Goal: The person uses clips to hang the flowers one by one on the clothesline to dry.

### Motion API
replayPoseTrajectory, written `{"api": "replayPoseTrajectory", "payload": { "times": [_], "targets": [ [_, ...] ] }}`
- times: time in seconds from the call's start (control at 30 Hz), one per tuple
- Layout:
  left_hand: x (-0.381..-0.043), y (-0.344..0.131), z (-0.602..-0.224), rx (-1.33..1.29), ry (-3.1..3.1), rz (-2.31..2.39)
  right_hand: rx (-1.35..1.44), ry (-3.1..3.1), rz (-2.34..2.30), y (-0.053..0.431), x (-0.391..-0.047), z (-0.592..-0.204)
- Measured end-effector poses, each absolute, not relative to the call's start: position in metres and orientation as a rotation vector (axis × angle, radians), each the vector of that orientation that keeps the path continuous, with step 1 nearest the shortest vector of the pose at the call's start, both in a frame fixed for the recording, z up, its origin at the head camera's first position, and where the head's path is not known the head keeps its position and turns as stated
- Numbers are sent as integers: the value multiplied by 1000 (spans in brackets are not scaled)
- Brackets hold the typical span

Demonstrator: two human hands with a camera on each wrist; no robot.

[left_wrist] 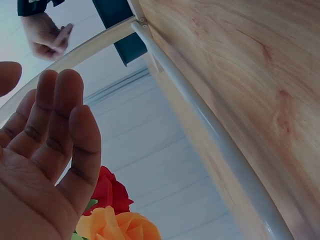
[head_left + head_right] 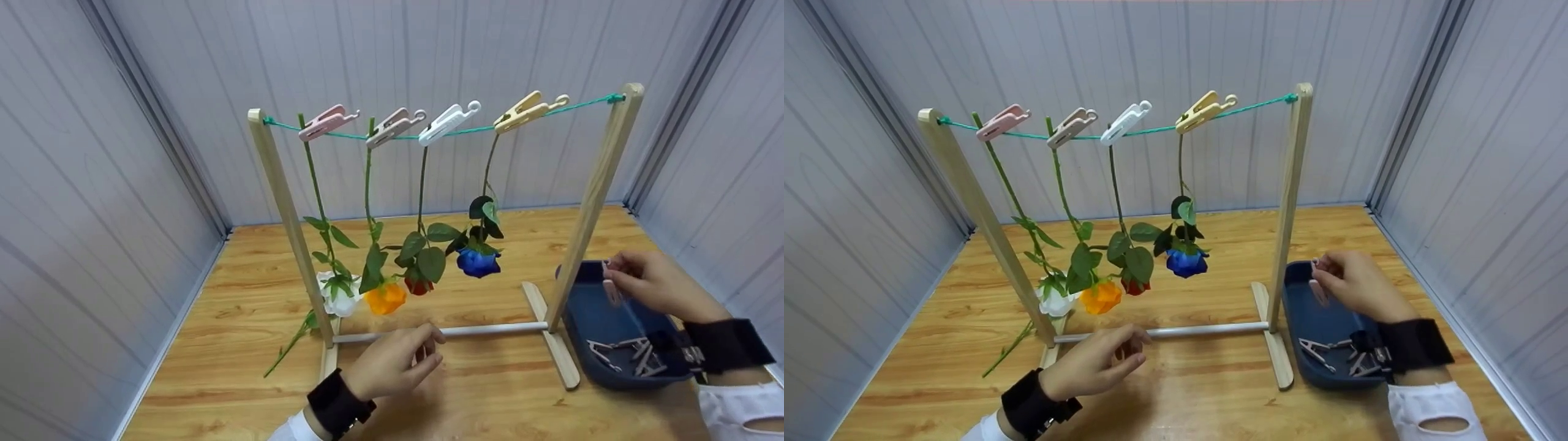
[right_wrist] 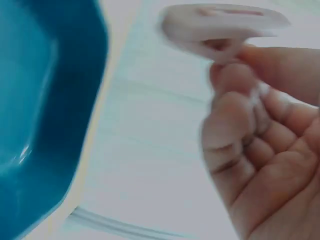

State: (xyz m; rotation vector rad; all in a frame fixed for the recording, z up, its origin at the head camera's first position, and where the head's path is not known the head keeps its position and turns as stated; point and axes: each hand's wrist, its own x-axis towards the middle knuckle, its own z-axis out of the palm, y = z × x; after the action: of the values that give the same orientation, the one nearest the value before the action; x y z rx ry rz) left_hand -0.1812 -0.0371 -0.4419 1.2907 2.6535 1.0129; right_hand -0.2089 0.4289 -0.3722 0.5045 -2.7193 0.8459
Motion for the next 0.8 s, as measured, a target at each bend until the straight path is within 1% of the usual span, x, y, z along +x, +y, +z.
{"api": "replayPoseTrajectory", "payload": {
  "times": [0.1, 0.2, 0.37, 0.43, 0.6, 0.8],
  "targets": [
    [-182, -37, -440, 1293, 2656, 1045, 568, -2566, 989, 416, -196, -367],
    [-183, -37, -438, 1307, 2663, 1068, 687, -2409, 1164, 400, -185, -364],
    [-181, -36, -434, 1309, 2649, 1119, 1013, -2093, 1563, 377, -173, -360],
    [-180, -35, -432, 1304, 2635, 1149, 1118, -2032, 1638, 368, -170, -360],
    [-176, -32, -427, 1282, 2617, 1210, 1154, -2061, 1586, 341, -164, -367],
    [-174, -24, -422, 1249, 2585, 1301, 1144, -2005, 1676, 305, -159, -387]
  ]
}}
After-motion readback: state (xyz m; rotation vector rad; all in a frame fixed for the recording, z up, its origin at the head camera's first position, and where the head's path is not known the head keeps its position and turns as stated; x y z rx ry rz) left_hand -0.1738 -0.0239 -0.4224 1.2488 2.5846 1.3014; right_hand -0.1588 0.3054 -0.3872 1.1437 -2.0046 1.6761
